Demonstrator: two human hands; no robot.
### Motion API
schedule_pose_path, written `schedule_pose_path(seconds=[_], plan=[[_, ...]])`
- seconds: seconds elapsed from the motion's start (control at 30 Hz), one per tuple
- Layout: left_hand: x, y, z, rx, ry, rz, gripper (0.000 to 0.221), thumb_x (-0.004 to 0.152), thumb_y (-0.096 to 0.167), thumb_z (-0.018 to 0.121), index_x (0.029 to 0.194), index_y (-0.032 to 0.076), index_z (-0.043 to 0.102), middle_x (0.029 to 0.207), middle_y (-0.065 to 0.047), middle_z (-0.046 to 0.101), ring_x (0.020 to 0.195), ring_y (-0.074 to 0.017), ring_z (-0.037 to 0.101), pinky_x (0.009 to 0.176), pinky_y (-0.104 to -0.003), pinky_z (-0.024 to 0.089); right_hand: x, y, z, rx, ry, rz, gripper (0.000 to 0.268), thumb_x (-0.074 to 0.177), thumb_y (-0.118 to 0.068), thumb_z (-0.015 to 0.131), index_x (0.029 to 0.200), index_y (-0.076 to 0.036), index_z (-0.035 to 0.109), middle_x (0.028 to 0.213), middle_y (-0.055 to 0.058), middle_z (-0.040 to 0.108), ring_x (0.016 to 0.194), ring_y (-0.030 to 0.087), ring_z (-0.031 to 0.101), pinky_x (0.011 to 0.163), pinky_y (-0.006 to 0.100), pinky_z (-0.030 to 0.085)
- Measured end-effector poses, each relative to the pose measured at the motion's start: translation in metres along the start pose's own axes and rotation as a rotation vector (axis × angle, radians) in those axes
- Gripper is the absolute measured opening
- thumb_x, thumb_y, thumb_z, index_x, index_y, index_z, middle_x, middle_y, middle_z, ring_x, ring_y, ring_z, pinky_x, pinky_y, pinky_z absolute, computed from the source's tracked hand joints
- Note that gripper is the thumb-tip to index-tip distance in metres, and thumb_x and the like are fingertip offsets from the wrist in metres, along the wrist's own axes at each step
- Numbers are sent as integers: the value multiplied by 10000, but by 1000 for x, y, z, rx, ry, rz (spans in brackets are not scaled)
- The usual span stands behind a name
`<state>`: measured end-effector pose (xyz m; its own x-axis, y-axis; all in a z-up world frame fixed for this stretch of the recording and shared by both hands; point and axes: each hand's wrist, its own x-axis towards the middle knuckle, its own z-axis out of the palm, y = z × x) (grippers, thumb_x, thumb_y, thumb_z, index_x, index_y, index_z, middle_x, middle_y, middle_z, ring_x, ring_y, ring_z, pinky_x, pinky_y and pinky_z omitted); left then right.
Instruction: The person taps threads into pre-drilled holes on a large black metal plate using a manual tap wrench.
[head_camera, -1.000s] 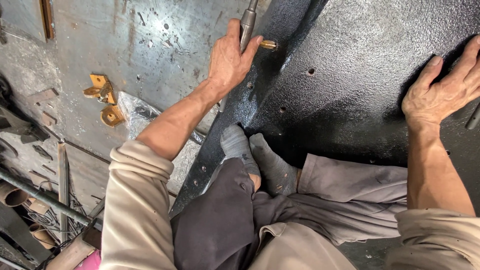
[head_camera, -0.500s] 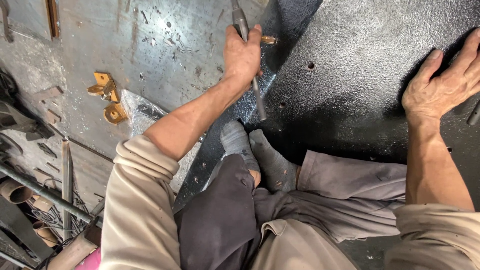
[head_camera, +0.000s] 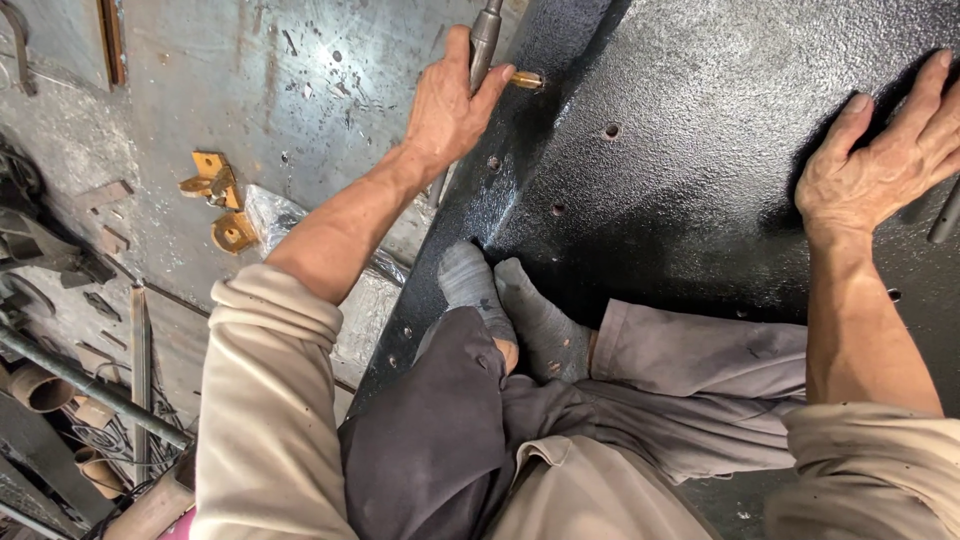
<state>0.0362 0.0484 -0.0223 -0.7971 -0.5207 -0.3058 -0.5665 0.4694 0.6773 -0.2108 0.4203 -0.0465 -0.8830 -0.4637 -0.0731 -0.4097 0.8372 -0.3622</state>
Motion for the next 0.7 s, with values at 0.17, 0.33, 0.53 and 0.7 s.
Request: schedule_pose_path(seconds=[0.17,0.33,0.53,0.7], plan=[[-1,28,16,-19,53,-326,353,1041,317,608,1143,48,404,679,-119,640,523,-249,658,455,-440,520,-4,19,12,-95,28,-80,604,1181,-377,489,1677,-47,389,1638,238,375,1502,419,349,1221,581,209],[7,60,28,-375,272,-559,330,980,269,630,1073,14,442,686,-77,626,457,-194,606,358,-385,494,-1,6,8,31,12,-13,623,1127,-362,524,1647,-49,388,1589,222,447,1453,413,403,1208,572,242],[8,79,17,-591,311,-747,345,956,261,624,1055,-4,426,655,-72,573,386,-179,533,290,-361,437,-2,22,17,-63,55,-73,608,1131,-340,533,1650,-55,392,1613,221,442,1475,411,394,1217,573,230],[-10,40,27,-444,225,-548,312,988,261,625,1054,11,450,684,-62,589,475,-159,594,364,-353,497,-7,12,7,16,12,-15,601,1136,-341,524,1647,-57,382,1588,222,438,1458,414,395,1209,582,230]])
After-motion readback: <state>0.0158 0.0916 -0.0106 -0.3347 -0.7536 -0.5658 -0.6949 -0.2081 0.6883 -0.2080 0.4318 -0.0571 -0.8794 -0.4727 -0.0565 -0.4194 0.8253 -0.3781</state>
